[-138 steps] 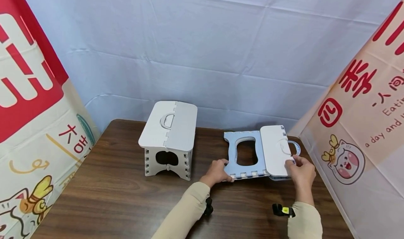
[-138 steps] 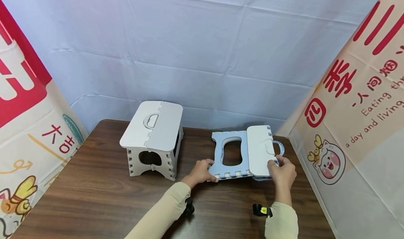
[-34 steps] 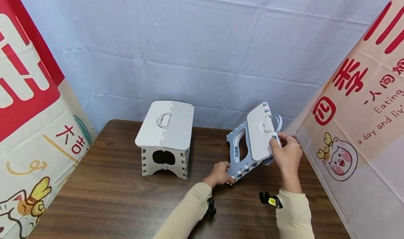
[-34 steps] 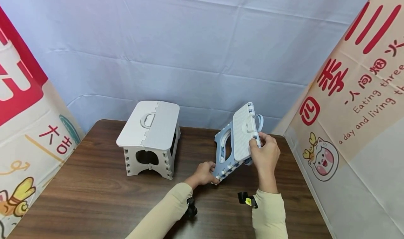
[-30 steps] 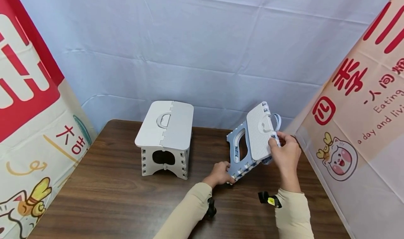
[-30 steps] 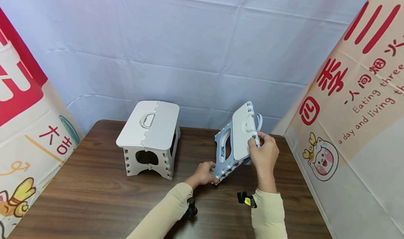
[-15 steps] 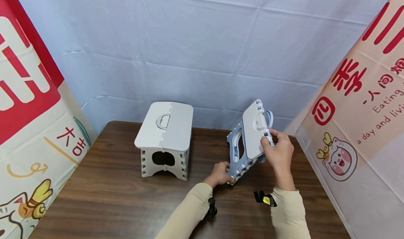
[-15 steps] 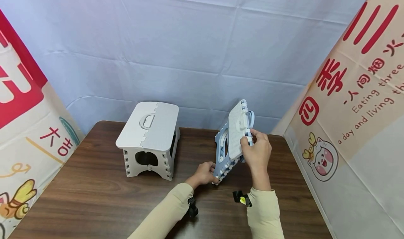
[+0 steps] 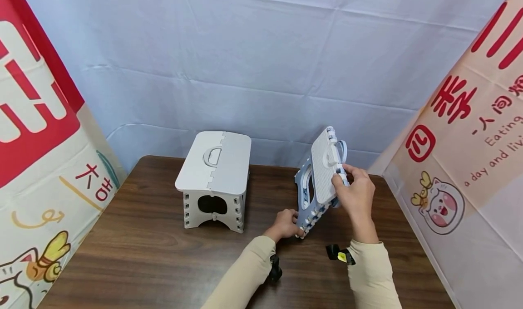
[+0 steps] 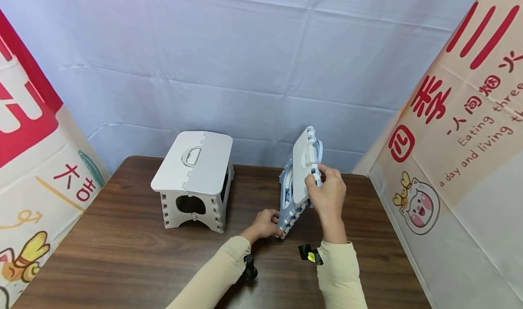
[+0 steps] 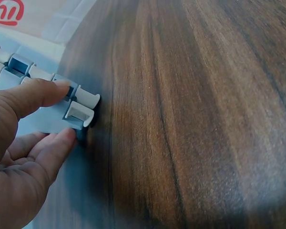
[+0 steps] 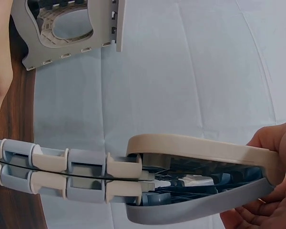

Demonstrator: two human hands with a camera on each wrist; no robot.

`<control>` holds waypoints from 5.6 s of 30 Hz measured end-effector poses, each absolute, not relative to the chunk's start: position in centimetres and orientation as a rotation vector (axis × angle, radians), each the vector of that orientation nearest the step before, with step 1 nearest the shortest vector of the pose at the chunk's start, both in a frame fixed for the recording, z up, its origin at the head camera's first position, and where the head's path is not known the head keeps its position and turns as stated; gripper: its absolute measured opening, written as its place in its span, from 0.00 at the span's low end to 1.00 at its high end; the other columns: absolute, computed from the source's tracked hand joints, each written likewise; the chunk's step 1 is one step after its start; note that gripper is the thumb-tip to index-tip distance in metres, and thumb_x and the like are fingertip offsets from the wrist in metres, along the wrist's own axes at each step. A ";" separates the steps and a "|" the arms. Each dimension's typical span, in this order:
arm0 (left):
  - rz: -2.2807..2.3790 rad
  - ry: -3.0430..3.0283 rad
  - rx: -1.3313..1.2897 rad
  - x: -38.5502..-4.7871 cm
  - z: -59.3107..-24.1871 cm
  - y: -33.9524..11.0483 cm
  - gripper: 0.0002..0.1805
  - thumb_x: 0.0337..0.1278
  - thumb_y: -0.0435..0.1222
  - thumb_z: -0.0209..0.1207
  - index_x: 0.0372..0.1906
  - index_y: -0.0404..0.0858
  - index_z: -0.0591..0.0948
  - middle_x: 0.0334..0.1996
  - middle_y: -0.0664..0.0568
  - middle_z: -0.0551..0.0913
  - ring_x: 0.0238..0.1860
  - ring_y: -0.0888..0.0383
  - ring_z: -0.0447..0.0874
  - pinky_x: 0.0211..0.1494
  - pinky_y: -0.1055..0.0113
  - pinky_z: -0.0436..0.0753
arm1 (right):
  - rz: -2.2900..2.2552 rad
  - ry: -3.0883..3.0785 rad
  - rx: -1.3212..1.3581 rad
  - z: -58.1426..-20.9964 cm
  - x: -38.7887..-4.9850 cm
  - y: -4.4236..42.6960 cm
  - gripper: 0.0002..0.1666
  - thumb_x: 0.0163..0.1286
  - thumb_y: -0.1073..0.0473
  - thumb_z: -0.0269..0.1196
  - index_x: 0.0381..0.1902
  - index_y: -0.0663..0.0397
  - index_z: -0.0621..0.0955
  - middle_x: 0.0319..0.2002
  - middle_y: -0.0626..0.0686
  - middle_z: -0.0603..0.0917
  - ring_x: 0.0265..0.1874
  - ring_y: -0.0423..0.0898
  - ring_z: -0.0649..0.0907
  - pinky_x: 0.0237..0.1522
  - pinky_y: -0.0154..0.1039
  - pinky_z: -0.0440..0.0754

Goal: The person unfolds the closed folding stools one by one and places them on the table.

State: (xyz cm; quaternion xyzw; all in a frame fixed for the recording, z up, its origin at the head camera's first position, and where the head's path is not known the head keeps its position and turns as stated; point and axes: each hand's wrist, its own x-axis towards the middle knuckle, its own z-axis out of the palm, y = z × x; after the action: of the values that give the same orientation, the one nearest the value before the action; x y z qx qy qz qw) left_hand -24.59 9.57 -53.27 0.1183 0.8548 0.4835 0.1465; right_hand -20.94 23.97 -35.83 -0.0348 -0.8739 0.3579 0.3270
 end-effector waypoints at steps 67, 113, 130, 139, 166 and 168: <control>1.587 2.493 0.533 -23.5 -52.8 8.8 0.43 0.31 0.33 0.74 0.61 0.34 0.69 0.44 0.43 0.76 0.40 0.51 0.78 0.40 0.67 0.77 | 0.652 -2.142 0.201 -37.3 -22.5 20.9 0.22 0.52 0.62 0.59 0.42 0.75 0.80 0.36 0.67 0.79 0.33 0.62 0.77 0.30 0.55 0.76; 1.871 2.427 0.754 -24.7 -51.8 8.8 0.28 0.44 0.34 0.70 0.54 0.40 0.76 0.42 0.52 0.82 0.46 0.50 0.80 0.42 0.67 0.79 | 0.652 -2.160 0.182 -37.4 -22.6 20.6 0.22 0.52 0.61 0.59 0.42 0.73 0.81 0.37 0.68 0.79 0.36 0.63 0.77 0.33 0.56 0.75; 1.884 2.375 0.768 -24.6 -51.6 8.9 0.26 0.45 0.32 0.69 0.53 0.40 0.76 0.41 0.51 0.80 0.46 0.46 0.78 0.44 0.55 0.79 | 1.179 -2.468 0.316 -35.6 -20.2 23.6 0.32 0.62 0.59 0.64 0.62 0.63 0.70 0.48 0.61 0.74 0.37 0.52 0.78 0.33 0.29 0.75; 1.901 2.388 0.783 -24.7 -51.8 9.2 0.27 0.41 0.30 0.69 0.52 0.39 0.76 0.39 0.51 0.81 0.44 0.47 0.80 0.43 0.54 0.79 | 1.330 -2.459 0.413 -36.2 -19.6 25.4 0.38 0.59 0.63 0.66 0.66 0.61 0.65 0.56 0.61 0.73 0.50 0.54 0.75 0.46 0.38 0.74; 1.934 2.354 0.745 -24.7 -52.0 9.0 0.26 0.42 0.30 0.69 0.52 0.39 0.77 0.40 0.51 0.81 0.46 0.46 0.78 0.41 0.56 0.80 | 1.409 -2.566 0.441 -40.7 -19.7 27.7 0.41 0.55 0.69 0.67 0.65 0.63 0.64 0.52 0.64 0.74 0.50 0.57 0.74 0.49 0.55 0.70; 1.931 2.367 0.764 -24.7 -52.1 9.0 0.26 0.42 0.30 0.69 0.52 0.38 0.77 0.39 0.52 0.81 0.46 0.47 0.78 0.41 0.56 0.80 | 1.429 -2.572 0.423 -41.2 -19.8 27.9 0.40 0.55 0.68 0.67 0.65 0.63 0.64 0.51 0.64 0.75 0.50 0.57 0.74 0.49 0.55 0.70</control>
State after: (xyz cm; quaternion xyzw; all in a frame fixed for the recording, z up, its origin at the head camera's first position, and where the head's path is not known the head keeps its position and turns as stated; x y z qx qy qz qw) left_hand -24.71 9.03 -52.07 0.2426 0.7517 0.6133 -0.0035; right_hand -19.79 27.89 -41.18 0.1417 -0.8621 0.4792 0.0844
